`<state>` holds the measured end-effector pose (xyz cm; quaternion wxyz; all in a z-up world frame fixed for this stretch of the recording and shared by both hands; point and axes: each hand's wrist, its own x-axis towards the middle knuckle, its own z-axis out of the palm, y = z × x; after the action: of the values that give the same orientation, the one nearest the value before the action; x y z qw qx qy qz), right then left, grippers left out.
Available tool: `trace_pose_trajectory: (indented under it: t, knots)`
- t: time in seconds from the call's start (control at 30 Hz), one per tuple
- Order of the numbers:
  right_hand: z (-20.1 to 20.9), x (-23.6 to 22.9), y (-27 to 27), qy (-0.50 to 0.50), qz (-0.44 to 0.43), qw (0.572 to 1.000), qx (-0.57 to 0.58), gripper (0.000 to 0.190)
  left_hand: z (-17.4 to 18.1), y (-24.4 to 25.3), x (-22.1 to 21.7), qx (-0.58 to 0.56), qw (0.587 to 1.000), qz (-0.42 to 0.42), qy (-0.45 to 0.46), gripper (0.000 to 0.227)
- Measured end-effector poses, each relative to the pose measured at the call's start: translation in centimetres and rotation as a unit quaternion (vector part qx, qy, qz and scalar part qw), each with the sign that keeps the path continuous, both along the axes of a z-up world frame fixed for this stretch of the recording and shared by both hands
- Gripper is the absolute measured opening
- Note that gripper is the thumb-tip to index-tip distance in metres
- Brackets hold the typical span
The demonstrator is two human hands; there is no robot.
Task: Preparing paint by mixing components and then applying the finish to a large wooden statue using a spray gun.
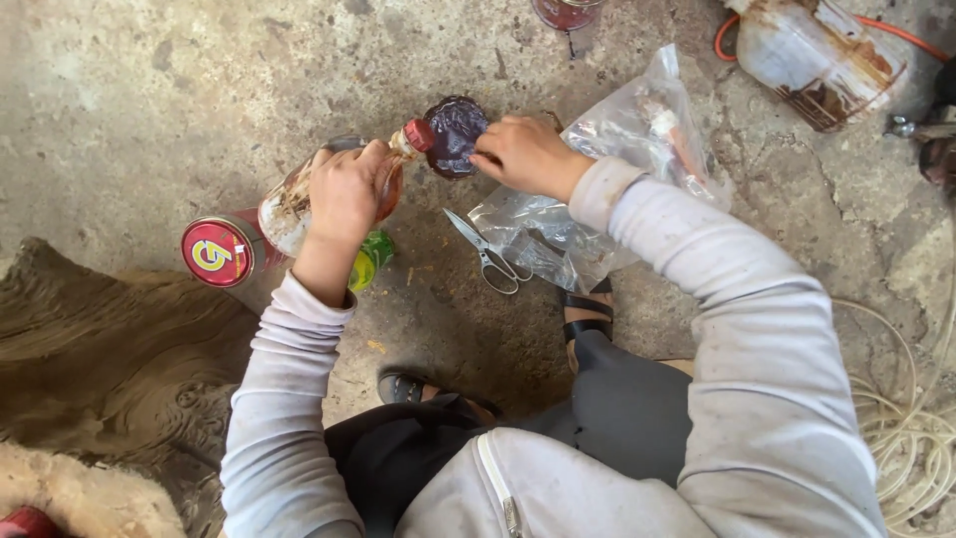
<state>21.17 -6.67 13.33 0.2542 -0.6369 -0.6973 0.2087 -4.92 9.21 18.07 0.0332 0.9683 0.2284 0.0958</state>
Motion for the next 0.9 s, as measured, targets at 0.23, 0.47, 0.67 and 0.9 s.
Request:
trace_pose_trajectory:
  t: [0.23,0.47,0.67,0.9]
  knots:
    - [-2.1,-1.0,2.4,0.068,-0.017,0.996,-0.054,0.020,0.9,0.4,-0.2,-0.004,0.999,0.009,-0.032,0.019]
    - [-1.7,-1.3,3.2,0.180,-0.047,0.971,-0.152,0.024,0.6,0.3,-0.1,0.009,0.999,0.013,-0.035,0.018]
    - [-0.9,-1.8,2.2,0.060,-0.031,0.986,-0.152,0.029,0.2,0.4,-0.3,0.011,0.999,0.011,-0.047,0.021]
    - [0.3,-1.6,3.4,-0.020,-0.051,0.986,-0.159,0.027,3.4,-0.5,0.6,-0.031,0.999,0.015,-0.042,0.014]
